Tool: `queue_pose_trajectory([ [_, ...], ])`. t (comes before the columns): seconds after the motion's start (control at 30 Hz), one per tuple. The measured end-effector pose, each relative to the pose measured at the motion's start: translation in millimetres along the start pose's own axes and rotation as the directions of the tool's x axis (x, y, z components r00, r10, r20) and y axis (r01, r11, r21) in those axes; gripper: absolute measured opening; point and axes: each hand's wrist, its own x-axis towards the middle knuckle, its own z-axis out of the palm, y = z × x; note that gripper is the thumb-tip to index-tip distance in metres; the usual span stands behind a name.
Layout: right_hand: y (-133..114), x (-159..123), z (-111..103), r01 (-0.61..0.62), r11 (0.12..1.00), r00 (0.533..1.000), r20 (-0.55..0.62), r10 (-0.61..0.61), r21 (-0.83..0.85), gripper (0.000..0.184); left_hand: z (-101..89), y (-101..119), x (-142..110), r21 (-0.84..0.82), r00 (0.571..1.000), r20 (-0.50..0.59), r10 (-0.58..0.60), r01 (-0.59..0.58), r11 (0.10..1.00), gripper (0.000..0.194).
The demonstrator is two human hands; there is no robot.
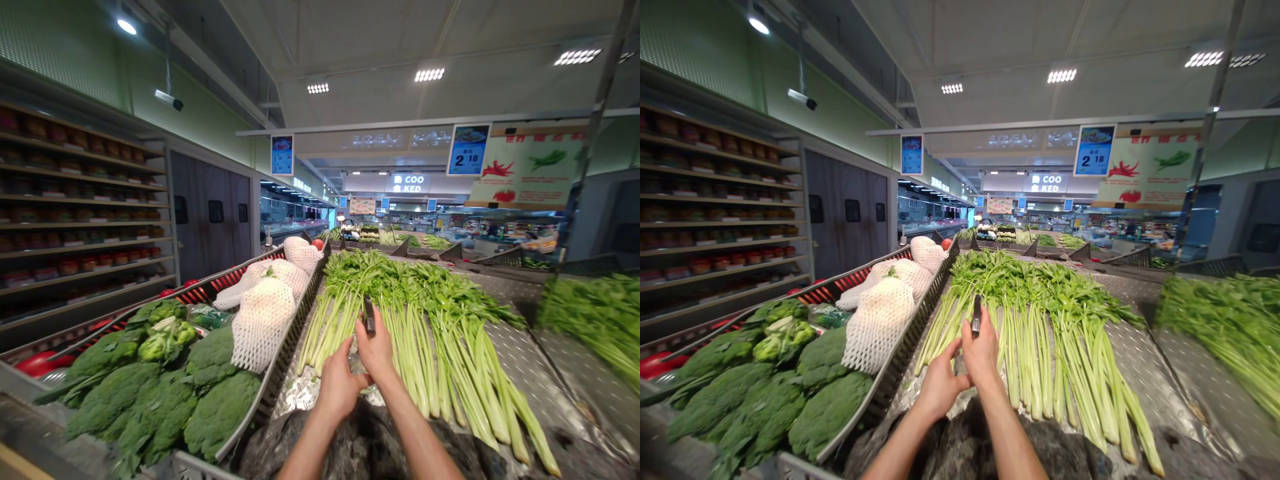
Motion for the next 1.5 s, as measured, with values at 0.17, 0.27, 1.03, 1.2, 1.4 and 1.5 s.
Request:
queue_pose_trajectory([
  [0.17,-4,-2,5,-0.009,1.0,0.998,0.067,0.008,0.012,0.046,-5.6,-3,-2,0.011,0.999,-0.012,-0.049,0.049,0.999,0.069],
  [0.27,-8,-4,7,0.012,1.0,0.996,0.083,-0.014,0.027,0.045,-8.5,-4,-2,0.03,0.998,-0.018,-0.058,0.058,0.998,0.069],
  [1.03,-9,1,-15,0.016,0.999,1.0,0.023,-0.016,0.039,0.047,-0.2,16,-2,0.073,1.0,-0.007,0.026,-0.025,0.997,0.068],
  [1.2,-7,4,-24,0.031,0.999,0.999,-0.024,-0.03,0.031,0.047,3.1,26,-2,0.06,0.999,0.009,0.049,-0.05,0.997,0.069],
  [1.4,-1,4,-34,-0.003,1.0,1.0,-0.019,0.003,-0.022,0.045,15.2,27,-2,0.045,0.996,0.037,0.076,-0.077,0.996,0.07],
  [1.5,1,3,-40,-0.03,0.998,0.999,-0.034,0.028,-0.047,0.045,21.1,27,-1,0.032,0.995,0.06,0.081,-0.083,0.996,0.071],
])
